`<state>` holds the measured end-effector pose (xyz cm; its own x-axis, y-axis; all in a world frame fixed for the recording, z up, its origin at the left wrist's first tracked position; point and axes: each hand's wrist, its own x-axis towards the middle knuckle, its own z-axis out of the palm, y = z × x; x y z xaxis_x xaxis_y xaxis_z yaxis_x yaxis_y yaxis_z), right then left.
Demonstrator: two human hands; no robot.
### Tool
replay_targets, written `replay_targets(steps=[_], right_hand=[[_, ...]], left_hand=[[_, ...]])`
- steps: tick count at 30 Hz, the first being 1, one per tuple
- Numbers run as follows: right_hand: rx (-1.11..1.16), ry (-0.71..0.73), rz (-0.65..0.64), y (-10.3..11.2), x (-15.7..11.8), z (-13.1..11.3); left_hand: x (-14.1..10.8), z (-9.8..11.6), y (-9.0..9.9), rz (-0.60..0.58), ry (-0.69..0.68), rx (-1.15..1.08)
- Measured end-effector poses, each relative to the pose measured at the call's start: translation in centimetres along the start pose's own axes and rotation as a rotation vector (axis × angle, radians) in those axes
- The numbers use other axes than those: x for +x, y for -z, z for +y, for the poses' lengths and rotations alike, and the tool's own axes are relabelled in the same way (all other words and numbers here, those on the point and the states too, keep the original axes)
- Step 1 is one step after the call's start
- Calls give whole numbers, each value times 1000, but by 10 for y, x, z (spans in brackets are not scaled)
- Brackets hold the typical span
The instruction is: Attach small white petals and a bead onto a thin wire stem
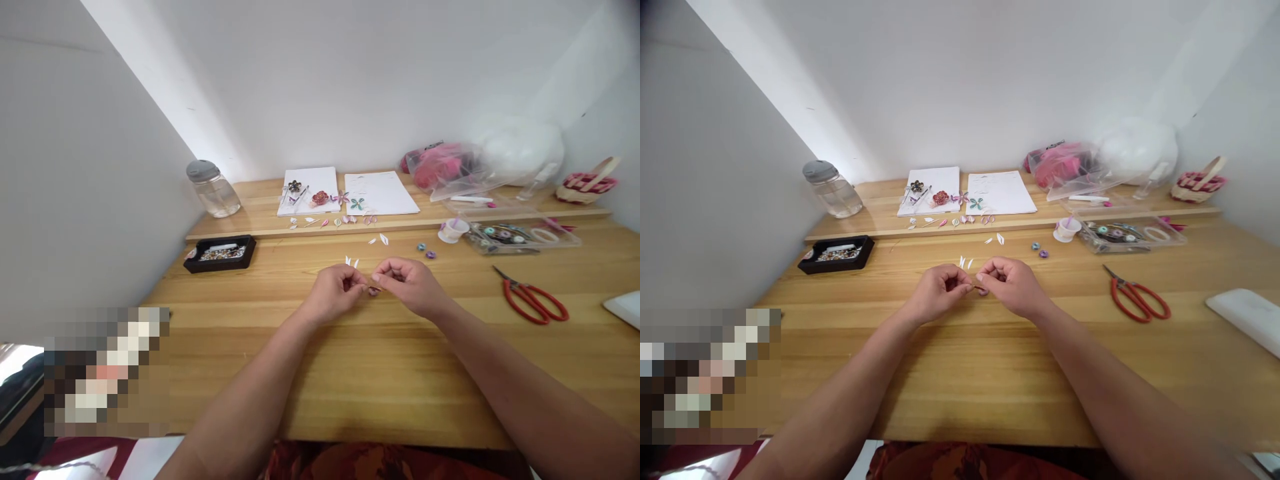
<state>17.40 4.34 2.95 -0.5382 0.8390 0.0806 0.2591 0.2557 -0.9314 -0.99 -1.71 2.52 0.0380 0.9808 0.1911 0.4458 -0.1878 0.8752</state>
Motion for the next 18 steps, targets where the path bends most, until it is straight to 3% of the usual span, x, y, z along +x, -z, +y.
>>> replay_targets(steps=[5,13,18], right_hand=[[125,-10,-52,0,3,5],[262,-206,-40,-9,2,4],[240,-131,4,-10,2,1]], left_hand=[[-1,7,3,-90,86,-212],[1,-1,1,-62,122,-363],[0,1,0,-100,146,-340]])
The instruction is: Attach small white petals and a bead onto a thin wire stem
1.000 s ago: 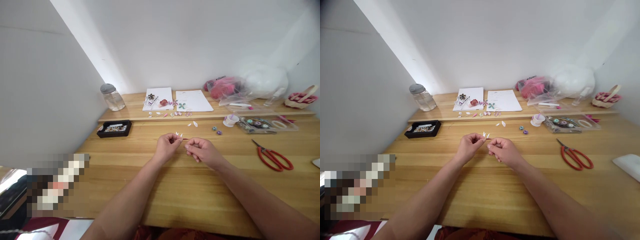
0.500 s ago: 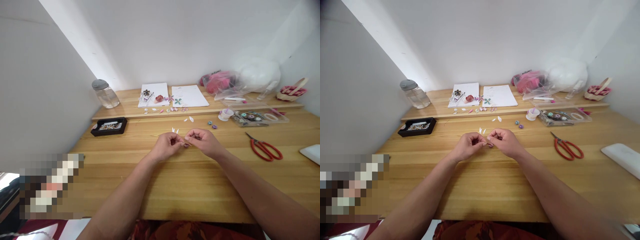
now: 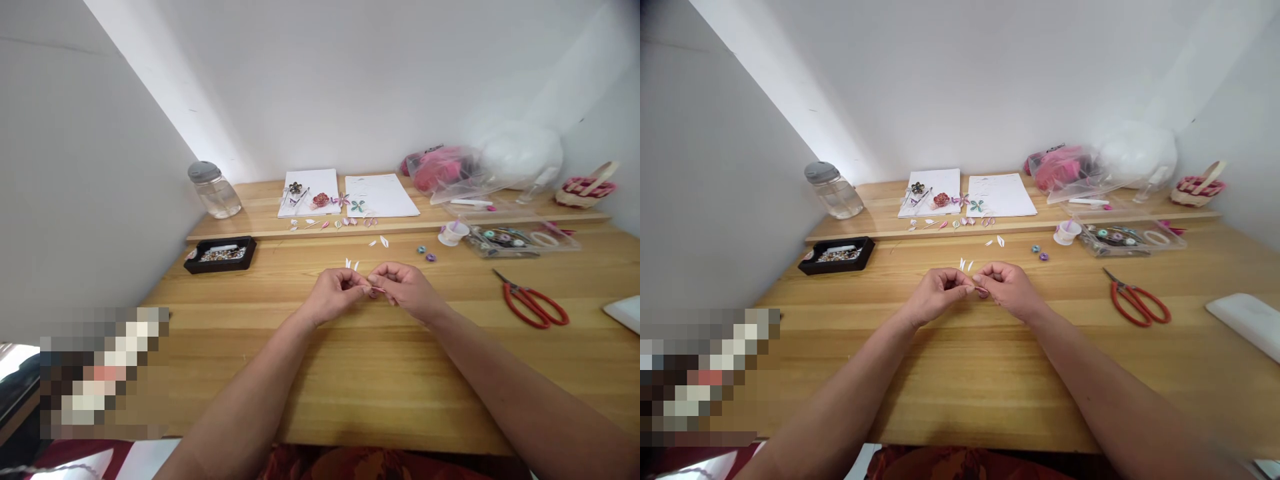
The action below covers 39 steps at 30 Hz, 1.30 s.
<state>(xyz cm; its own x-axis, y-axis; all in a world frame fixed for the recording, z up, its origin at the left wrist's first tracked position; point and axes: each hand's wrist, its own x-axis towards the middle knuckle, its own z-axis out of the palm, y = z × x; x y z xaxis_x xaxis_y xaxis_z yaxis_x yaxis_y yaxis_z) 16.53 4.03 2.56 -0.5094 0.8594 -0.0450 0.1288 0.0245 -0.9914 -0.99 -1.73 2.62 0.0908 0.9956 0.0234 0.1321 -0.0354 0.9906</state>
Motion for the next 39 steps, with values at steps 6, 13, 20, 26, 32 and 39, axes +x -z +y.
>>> replay_targets(steps=[6,13,20,26,32,39], right_hand=[[-78,114,24,1,0,-2],[-32,32,7,1,2,4],[232,-219,-19,-9,-3,4],[230,-226,34,-17,-7,0],[184,-169,104,-16,-4,8],[158,-162,151,-14,-3,4]], left_hand=[[-1,3,-2,43,11,28],[0,1,-1,55,-2,15],[7,-10,-4,250,-52,-62],[8,-14,-10,340,-8,-62],[8,-14,-8,278,1,-85],[8,-14,-4,208,58,-169]])
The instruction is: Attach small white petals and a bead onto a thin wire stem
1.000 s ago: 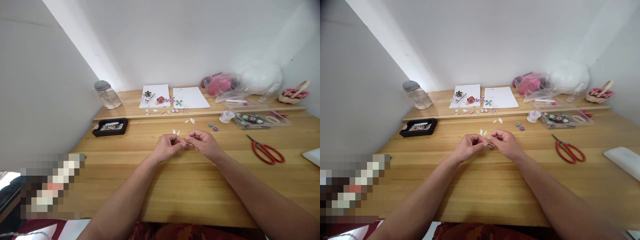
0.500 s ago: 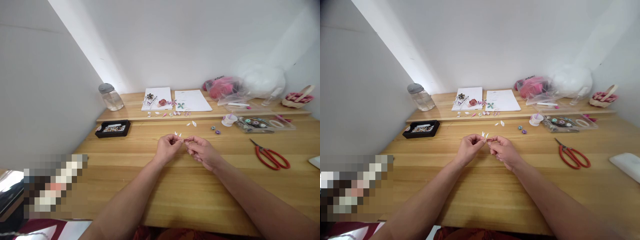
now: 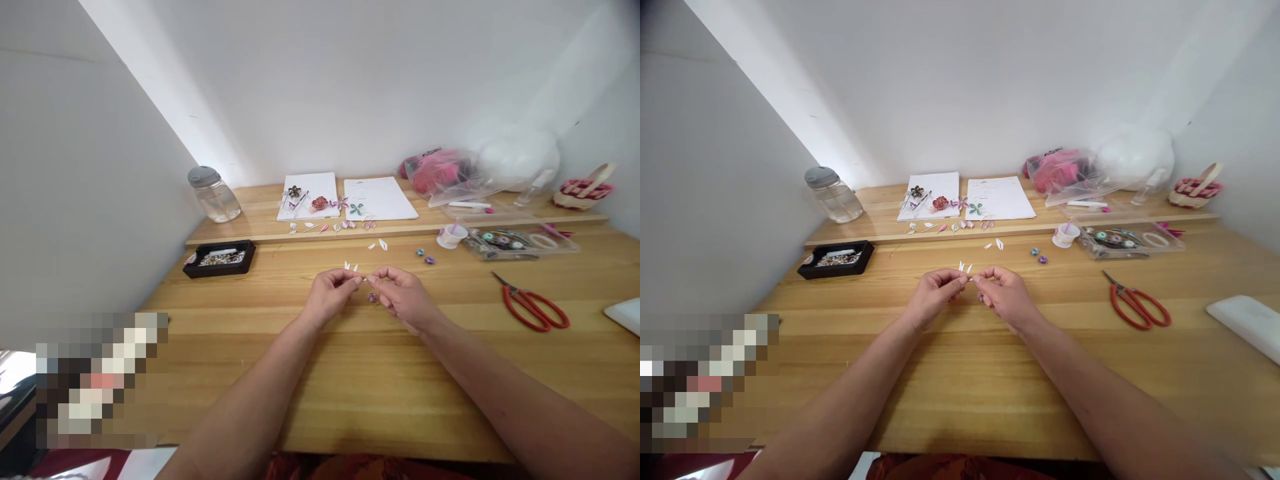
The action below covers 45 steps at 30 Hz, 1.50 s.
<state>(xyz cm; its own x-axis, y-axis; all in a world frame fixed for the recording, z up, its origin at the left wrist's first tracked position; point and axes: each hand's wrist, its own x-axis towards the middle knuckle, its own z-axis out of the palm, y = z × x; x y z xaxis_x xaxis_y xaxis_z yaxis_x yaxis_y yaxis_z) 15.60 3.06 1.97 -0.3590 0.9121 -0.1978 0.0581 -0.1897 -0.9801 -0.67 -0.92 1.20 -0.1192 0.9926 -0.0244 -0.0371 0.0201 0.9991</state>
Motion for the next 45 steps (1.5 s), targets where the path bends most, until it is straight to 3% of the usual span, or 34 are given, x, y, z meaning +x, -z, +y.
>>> replay_targets(steps=[9,16,36,45], right_hand=[[0,12,5,-1,0,1],[0,9,7,0,0,1],[-15,37,13,0,0,2],[3,44,1,0,0,4]], left_hand=[[-1,3,-1,-5,87,-48],[-2,5,-2,-13,108,-142],[-3,6,-7,35,103,-132],[-2,6,-8,44,167,-218]])
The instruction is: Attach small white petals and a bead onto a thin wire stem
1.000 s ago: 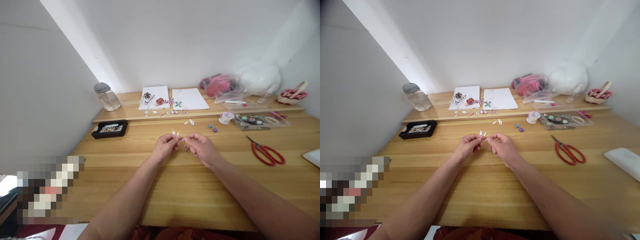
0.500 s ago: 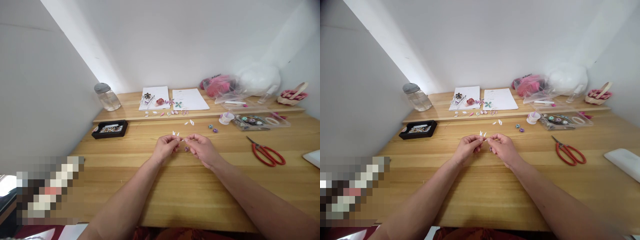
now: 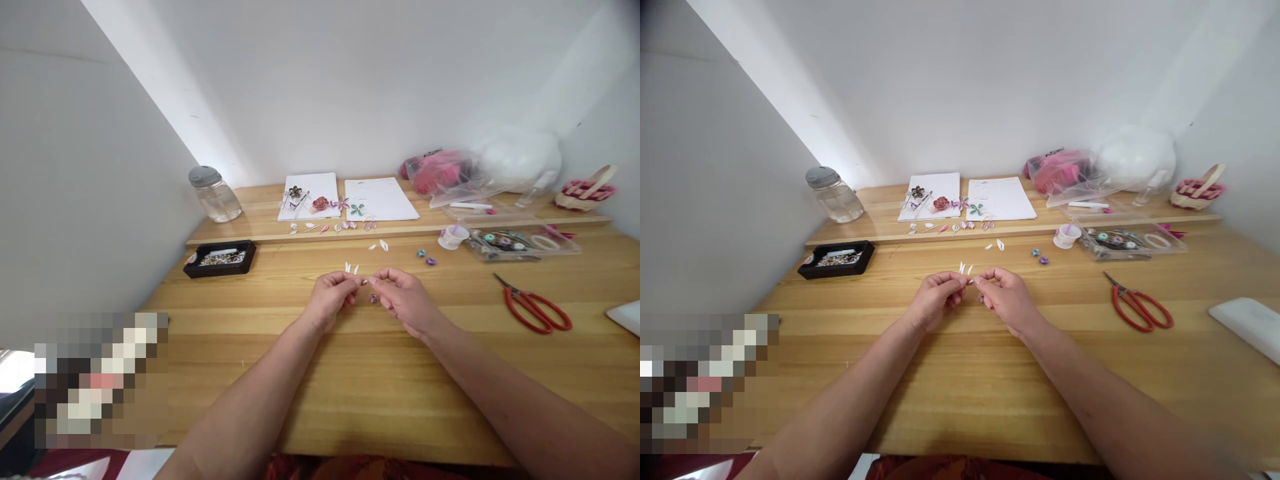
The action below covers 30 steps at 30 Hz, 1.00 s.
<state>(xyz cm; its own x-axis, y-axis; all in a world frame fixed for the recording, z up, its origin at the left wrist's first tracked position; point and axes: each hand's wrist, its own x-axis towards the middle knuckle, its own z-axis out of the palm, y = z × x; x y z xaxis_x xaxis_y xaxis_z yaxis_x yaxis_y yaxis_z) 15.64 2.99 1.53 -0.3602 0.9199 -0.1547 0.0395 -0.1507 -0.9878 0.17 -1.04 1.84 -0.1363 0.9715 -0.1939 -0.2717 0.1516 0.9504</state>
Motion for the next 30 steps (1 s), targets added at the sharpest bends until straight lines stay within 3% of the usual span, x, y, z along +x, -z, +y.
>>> replay_targets(steps=[30], right_hand=[[-22,14,-2,-1,-1,-1]], left_hand=[[2,-10,0,12,-46,22]])
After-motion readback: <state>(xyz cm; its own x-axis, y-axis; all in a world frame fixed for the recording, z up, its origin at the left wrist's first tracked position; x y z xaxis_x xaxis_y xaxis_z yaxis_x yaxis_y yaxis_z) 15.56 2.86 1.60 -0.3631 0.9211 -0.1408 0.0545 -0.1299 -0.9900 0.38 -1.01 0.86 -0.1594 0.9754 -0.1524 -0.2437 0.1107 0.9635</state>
